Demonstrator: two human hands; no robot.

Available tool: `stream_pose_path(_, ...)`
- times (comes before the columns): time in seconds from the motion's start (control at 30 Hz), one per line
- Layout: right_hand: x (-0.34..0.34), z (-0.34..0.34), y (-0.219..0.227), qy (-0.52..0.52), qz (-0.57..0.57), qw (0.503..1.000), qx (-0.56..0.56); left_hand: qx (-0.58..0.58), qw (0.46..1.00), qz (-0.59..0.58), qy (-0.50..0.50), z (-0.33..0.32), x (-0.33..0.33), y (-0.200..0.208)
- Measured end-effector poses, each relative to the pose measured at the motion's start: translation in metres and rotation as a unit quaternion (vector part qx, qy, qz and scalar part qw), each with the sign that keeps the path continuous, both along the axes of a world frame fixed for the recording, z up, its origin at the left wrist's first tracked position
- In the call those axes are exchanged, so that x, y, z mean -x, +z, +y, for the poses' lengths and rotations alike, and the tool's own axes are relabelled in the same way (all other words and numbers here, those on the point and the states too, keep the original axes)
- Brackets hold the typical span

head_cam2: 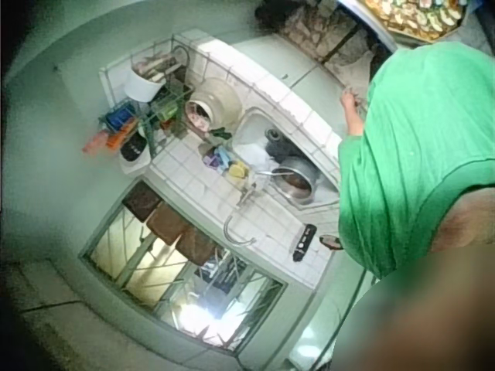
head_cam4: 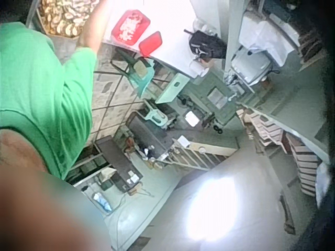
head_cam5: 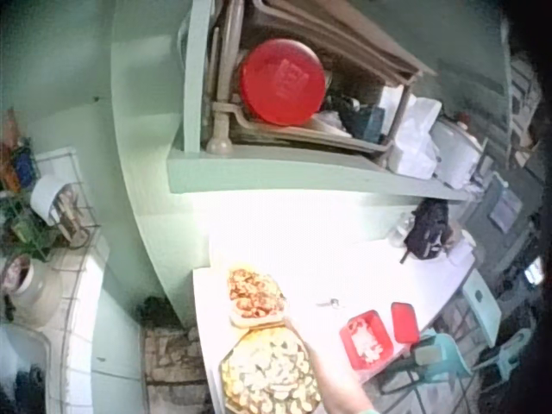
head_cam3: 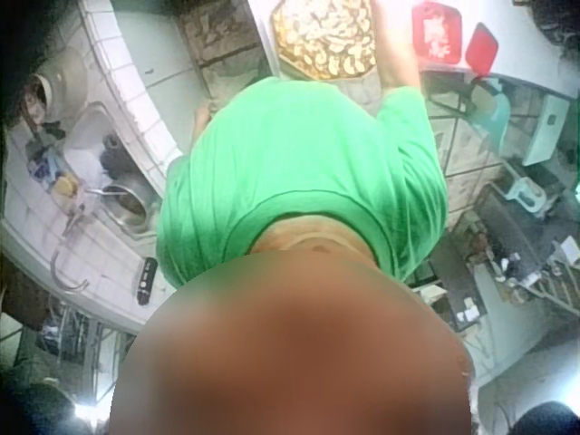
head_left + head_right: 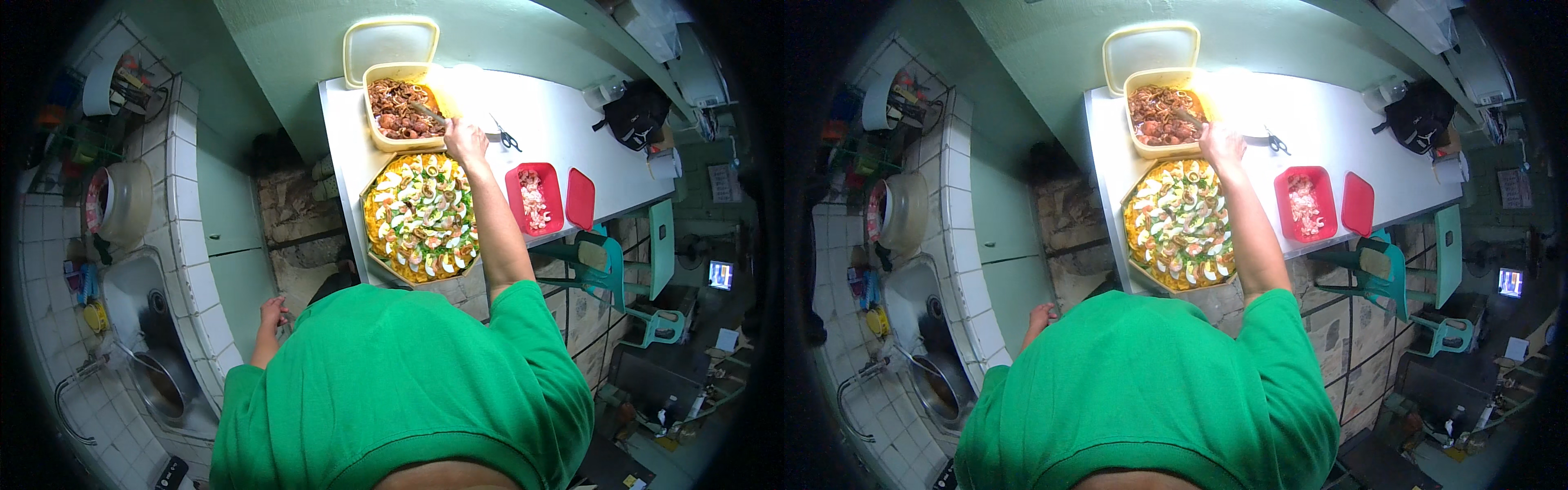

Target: The person uses tongs to transfer chopped onions from a red container onto a large round dish topped with sliced eggs and green garnish. They then use the tongs to add cooked meat from a yellow container onto the same dish, continuing to layer the ingredients.

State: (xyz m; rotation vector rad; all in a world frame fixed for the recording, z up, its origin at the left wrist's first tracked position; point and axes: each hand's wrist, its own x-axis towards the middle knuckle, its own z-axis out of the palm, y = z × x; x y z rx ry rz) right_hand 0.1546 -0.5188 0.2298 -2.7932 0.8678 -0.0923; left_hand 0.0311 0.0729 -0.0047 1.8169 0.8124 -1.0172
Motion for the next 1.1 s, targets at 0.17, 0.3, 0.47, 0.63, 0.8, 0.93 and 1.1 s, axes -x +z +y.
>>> stream_pose_path(0.17, -0.011, -0.008, -0.005, 0.016, -0.043, 0.998, 0.030, -0.014, 1.000, 0.010, -0.011, -0.005, -0.001, -0.004)
stream_pose_path(0.3, -0.038, -0.018, -0.002, -0.013, -0.048, 0.996, 0.068, 0.002, 1.000, 0.006, 0.028, -0.008, -0.005, 0.004)
stream_pose_path(0.47, -0.059, -0.031, 0.015, -0.047, 0.014, 0.999, -0.019, -0.017, 0.999, 0.010, 0.030, 0.002, -0.002, 0.012)
stream_pose_path(0.63, -0.060, -0.014, 0.007, 0.113, -0.024, 0.990, 0.086, -0.006, 0.998, 0.000, 0.056, 0.025, 0.025, -0.003)
stream_pose_path(0.8, -0.056, -0.011, -0.001, 0.107, 0.026, 0.988, 0.109, 0.002, 0.994, -0.070, -0.080, 0.041, 0.042, -0.022)
stream_pose_path(0.93, -0.027, -0.014, 0.011, 0.081, -0.051, 0.993, 0.075, 0.002, 0.999, -0.027, -0.034, 0.031, 0.030, -0.017)
stream_pose_path(1.1, 0.065, -0.014, 0.048, 0.047, -0.087, 0.995, -0.014, -0.016, 0.999, -0.016, -0.023, 0.008, 0.011, 0.005)
